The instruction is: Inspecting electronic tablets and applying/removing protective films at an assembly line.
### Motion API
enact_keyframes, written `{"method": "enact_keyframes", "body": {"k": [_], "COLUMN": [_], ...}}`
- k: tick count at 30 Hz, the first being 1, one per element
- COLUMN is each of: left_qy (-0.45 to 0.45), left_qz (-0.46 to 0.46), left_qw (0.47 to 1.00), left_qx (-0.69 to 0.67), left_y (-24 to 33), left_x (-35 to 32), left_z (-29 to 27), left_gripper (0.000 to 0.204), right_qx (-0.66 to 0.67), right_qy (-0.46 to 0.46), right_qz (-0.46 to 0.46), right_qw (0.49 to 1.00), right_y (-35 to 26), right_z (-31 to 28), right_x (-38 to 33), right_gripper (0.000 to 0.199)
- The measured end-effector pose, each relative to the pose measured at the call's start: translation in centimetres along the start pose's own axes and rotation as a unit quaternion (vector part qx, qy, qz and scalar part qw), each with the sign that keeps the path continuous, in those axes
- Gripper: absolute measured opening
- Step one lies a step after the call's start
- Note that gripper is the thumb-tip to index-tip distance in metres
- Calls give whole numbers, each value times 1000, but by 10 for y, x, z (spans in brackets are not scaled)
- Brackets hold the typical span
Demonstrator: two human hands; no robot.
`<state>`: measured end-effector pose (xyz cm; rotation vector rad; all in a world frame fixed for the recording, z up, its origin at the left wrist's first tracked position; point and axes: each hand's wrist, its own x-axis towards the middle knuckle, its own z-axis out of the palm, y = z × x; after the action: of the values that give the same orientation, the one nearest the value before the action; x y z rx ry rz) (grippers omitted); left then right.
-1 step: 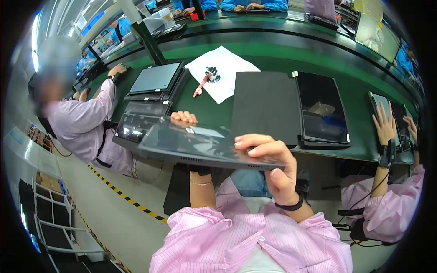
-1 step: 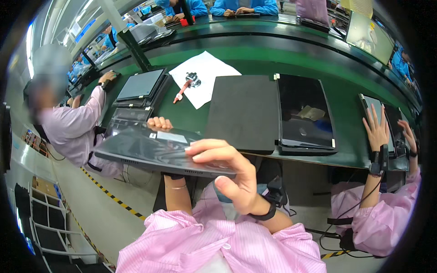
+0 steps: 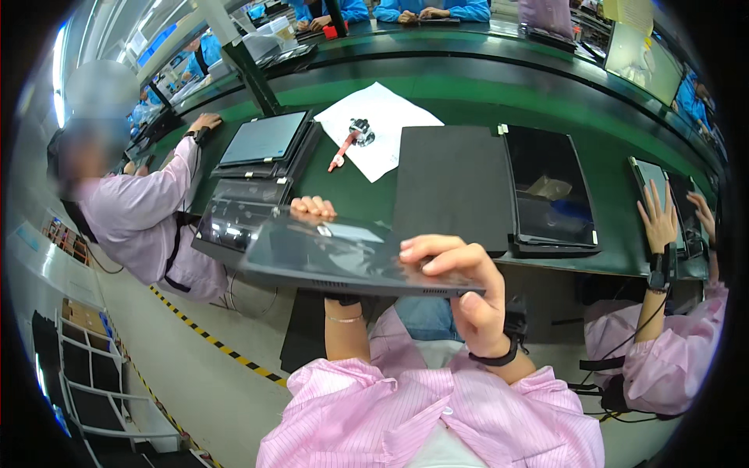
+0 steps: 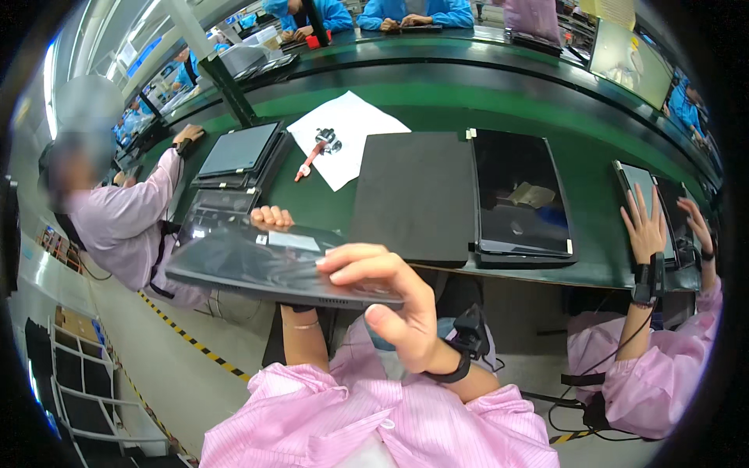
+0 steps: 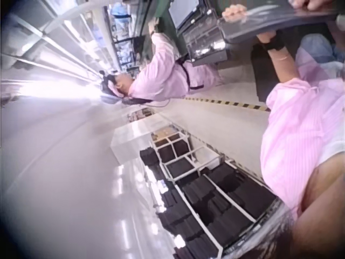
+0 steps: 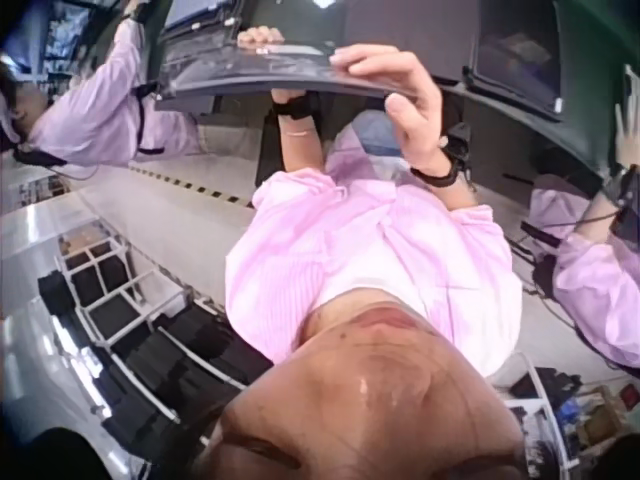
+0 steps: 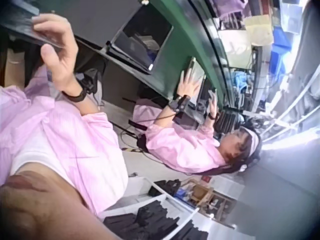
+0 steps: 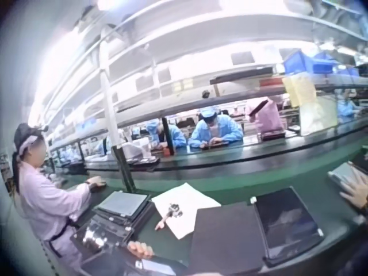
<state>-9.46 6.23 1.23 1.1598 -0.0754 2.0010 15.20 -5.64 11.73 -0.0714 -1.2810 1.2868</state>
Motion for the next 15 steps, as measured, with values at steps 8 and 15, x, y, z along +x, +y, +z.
{"method": "enact_keyframes", "body": {"k": [8, 15], "left_qy": [-138, -152], "left_qz": [-42, -61], "left_qw": [989, 986], "left_qx": [-26, -42], "left_y": [1, 1], "left_x": [3, 4], "left_z": [-54, -62], "left_gripper": [21, 28], "right_qx": [2, -9], "right_qy": [11, 13], "right_qz": [-20, -20], "right_qw": [1000, 1000], "right_y": [14, 15], "right_z": [-10, -13], "right_x": [-12, -7], "right_gripper": [24, 24]}}
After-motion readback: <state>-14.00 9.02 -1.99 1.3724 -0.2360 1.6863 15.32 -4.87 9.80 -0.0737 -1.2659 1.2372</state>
